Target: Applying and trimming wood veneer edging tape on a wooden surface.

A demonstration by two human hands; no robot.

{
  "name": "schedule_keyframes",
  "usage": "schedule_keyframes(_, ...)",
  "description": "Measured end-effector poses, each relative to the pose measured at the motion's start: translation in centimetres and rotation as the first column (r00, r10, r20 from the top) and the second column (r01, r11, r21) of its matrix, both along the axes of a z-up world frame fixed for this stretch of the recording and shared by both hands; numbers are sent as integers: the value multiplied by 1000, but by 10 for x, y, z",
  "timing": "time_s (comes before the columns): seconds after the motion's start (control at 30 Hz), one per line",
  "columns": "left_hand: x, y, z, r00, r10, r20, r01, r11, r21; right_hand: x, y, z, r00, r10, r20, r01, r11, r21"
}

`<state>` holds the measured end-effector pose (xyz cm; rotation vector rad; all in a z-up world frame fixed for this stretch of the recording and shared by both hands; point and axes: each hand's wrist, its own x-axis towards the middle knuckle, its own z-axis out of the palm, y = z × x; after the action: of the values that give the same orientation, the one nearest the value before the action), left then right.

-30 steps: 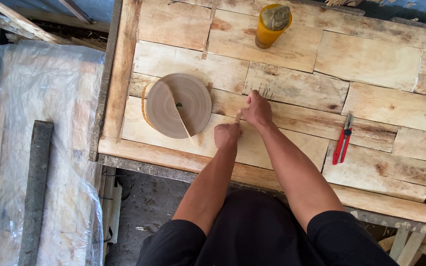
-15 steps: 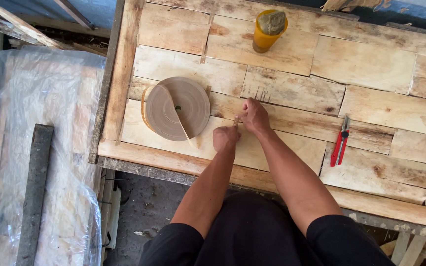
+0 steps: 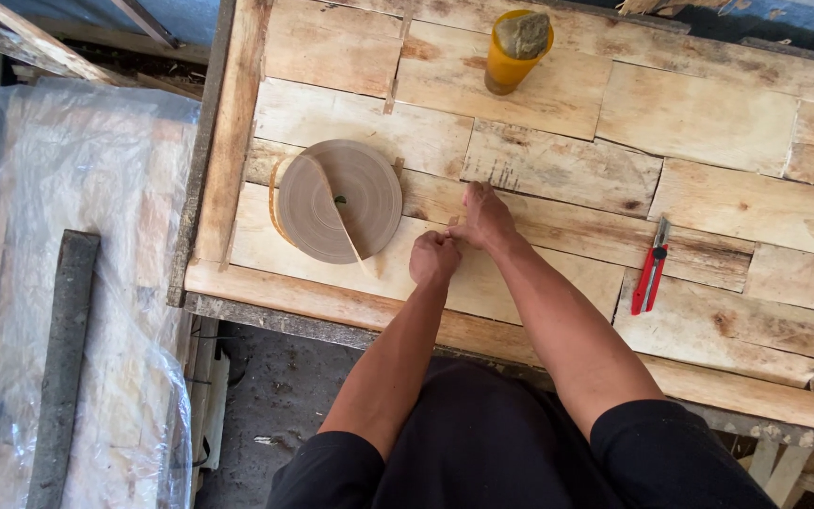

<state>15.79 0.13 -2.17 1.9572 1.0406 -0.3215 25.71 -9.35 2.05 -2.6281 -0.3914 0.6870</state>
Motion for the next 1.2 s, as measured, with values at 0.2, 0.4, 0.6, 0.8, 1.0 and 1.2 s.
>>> schedule_keyframes(0.2,-15,-16,13,922,-245,300,147,939,312,2,-1,-17,999,30,24,-29,999,-20)
schedule_keyframes(0.4,-44,-22,34,744,-462,483,299,877,377,-5,-2,17,999,41,-5,-41,998,46)
schedule_keyframes(0.6,-83,-9,72,844,-161,511,132,987,93,-12,-6,11,977,155,143,-162,986,35)
schedule_keyframes(0.8,-113,21,85,875,169,453,-58,967,-248,-9,-18,-16,984,92,152,-117,979,169)
schedule_keyframes(1.0,-129,39,48,791,304,530,-35,888,-458,-24,-21,-14,963,79,257,-141,963,231)
schedule_keyframes(1.2,-111,43,48,712,369,597,72,808,-585,-26,-31,-6,973,191,132,-226,911,345)
